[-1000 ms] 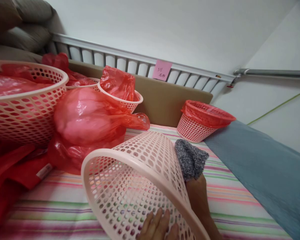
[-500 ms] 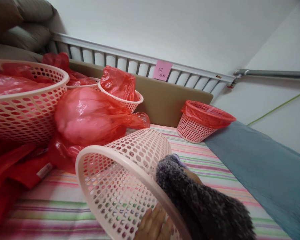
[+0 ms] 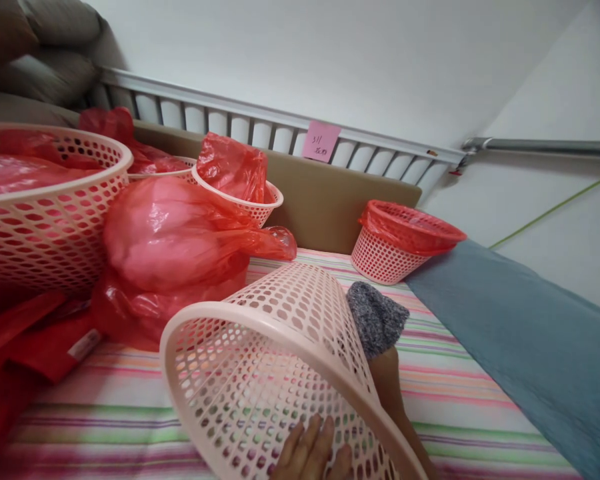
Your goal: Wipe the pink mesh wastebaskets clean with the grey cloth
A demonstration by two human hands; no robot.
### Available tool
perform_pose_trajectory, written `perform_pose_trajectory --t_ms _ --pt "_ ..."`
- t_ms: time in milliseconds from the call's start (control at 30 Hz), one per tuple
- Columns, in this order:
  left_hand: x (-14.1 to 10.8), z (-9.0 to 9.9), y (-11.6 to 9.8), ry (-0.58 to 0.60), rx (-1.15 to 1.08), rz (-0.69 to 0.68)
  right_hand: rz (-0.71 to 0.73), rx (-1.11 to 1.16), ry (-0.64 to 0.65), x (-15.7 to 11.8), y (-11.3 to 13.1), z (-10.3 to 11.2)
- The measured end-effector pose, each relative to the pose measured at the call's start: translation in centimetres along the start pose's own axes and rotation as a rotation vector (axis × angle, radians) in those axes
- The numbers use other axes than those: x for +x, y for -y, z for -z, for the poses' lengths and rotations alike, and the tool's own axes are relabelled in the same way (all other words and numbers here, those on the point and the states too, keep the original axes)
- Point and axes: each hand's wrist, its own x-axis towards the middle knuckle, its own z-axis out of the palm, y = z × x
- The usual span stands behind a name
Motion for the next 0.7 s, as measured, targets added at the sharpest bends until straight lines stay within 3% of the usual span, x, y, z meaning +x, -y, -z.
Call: perform_pose_trajectory --t_ms 367,600,700 --pt "-1.7 -0.9 0.0 0.103 -0.075 -0.009 -0.082 0.023 0.069 0.0 -0.6 0.1" --pt "-1.9 -0.9 -0.5 0.128 -0.1 0.154 0.074 -0.008 0.151 -3.3 2.6 1.0" --pt "-1.6 -0.7 -0.1 0.145 -0.096 0.129 0.151 0.053 0.126 -5.3 3.8 1.0"
